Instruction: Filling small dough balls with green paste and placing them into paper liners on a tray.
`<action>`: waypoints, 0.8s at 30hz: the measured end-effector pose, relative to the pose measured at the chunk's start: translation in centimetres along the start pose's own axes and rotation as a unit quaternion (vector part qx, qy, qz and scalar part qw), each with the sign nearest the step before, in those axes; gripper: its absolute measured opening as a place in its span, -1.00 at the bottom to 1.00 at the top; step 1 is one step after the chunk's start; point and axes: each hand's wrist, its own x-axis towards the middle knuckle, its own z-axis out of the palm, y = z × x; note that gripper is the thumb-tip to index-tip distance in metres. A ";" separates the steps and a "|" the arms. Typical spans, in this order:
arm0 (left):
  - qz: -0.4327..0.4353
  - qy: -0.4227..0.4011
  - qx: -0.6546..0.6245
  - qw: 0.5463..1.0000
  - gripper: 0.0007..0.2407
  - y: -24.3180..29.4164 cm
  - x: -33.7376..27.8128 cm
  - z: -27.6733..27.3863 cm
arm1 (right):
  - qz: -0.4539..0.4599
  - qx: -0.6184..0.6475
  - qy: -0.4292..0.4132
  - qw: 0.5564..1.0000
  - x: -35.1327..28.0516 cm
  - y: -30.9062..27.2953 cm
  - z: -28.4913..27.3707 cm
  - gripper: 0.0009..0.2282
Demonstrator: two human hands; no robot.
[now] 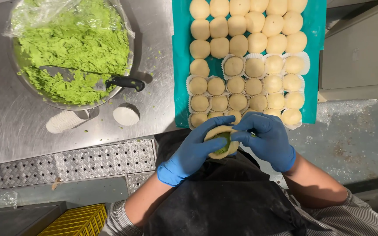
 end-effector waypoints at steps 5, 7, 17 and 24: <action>0.018 0.047 0.054 0.997 -0.62 -0.2 -0.4 -0.1 | 0.006 0.046 -0.102 0.994 1.0 -1.6 -1.0 -0.80; 0.032 0.043 0.089 0.995 -0.64 -0.3 -0.6 -0.3 | -0.024 -0.030 -0.105 0.994 0.4 -1.8 -1.3 -0.82; -0.109 -0.081 0.047 0.990 -0.52 2.0 0.3 -0.2 | -0.058 -0.019 -0.158 0.986 0.6 -2.3 -2.0 -0.77; 0.006 0.019 -0.006 1.000 -0.58 -0.8 0.7 0.2 | 0.092 0.255 -0.009 0.962 -0.7 1.0 0.4 -0.85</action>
